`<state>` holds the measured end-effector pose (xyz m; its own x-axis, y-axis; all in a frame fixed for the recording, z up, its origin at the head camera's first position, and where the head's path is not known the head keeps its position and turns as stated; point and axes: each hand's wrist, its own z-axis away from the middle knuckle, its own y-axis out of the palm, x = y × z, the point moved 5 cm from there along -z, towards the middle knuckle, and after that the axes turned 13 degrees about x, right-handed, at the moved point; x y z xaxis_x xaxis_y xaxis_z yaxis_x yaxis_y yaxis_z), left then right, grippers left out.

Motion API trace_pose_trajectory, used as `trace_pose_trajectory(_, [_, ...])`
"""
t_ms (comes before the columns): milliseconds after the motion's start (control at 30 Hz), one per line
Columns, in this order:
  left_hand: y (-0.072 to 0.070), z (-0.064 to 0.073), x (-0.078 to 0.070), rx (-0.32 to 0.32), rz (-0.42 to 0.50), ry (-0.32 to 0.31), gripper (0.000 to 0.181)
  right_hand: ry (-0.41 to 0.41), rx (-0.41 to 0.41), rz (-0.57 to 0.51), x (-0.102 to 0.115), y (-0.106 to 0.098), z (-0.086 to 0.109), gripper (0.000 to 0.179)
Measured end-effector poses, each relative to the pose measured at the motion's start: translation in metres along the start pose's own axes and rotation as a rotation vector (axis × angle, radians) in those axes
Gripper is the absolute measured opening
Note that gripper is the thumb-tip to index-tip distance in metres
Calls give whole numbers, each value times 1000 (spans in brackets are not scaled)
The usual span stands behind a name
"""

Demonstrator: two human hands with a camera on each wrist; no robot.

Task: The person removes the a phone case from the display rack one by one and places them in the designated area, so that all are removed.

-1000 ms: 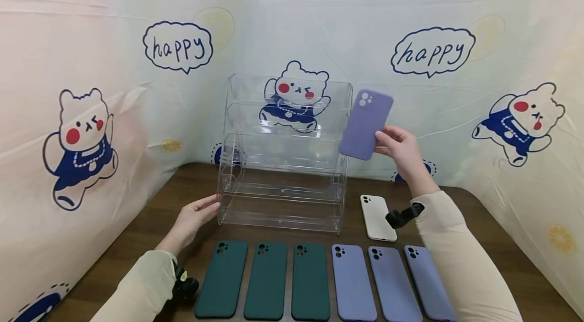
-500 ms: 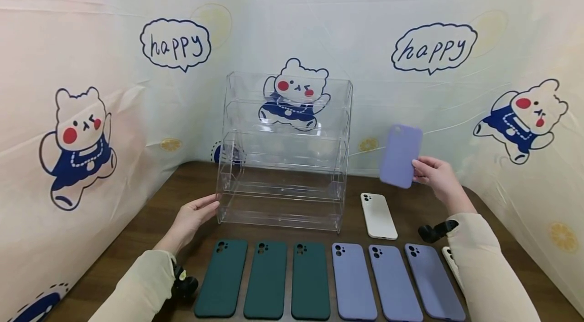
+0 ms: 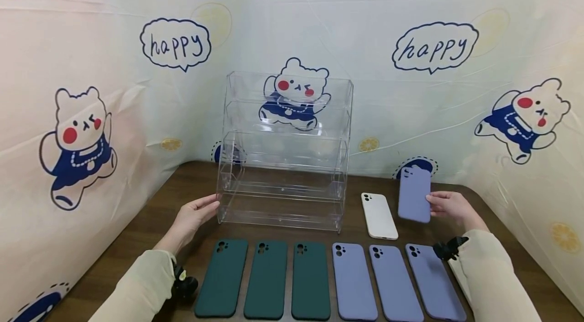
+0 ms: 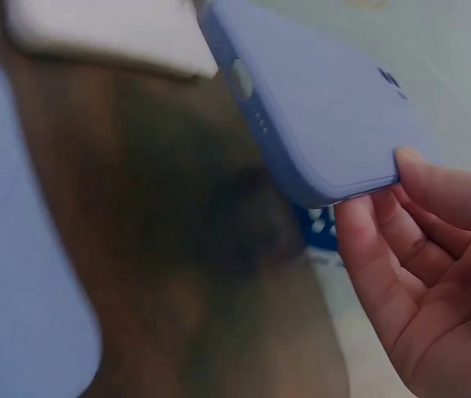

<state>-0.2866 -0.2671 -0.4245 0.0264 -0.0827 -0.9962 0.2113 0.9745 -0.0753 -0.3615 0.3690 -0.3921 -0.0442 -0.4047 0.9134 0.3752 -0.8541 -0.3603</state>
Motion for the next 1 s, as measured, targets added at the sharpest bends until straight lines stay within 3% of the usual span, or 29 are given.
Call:
trace_pose_trajectory(167, [0, 1, 0, -11, -7, -8, 57, 50, 50, 25, -18, 7, 4, 42])
trace_pose_trajectory(433, [1, 2, -2, -12, 0, -8, 56, 121, 36, 114, -34, 14, 2, 33])
trace_pose_trajectory(600, [1, 3, -2, -9, 1, -22, 54, 176, 8, 158, -36, 17, 2, 31])
trace_pose_trajectory(900, [3, 3, -3, -7, -3, -16, 54, 193, -42, 290, -32, 20, 1, 23])
trace_pose_trajectory(1000, [3, 3, -4, -1, -10, -7, 55, 207, -50, 285, -31, 20, 2, 24])
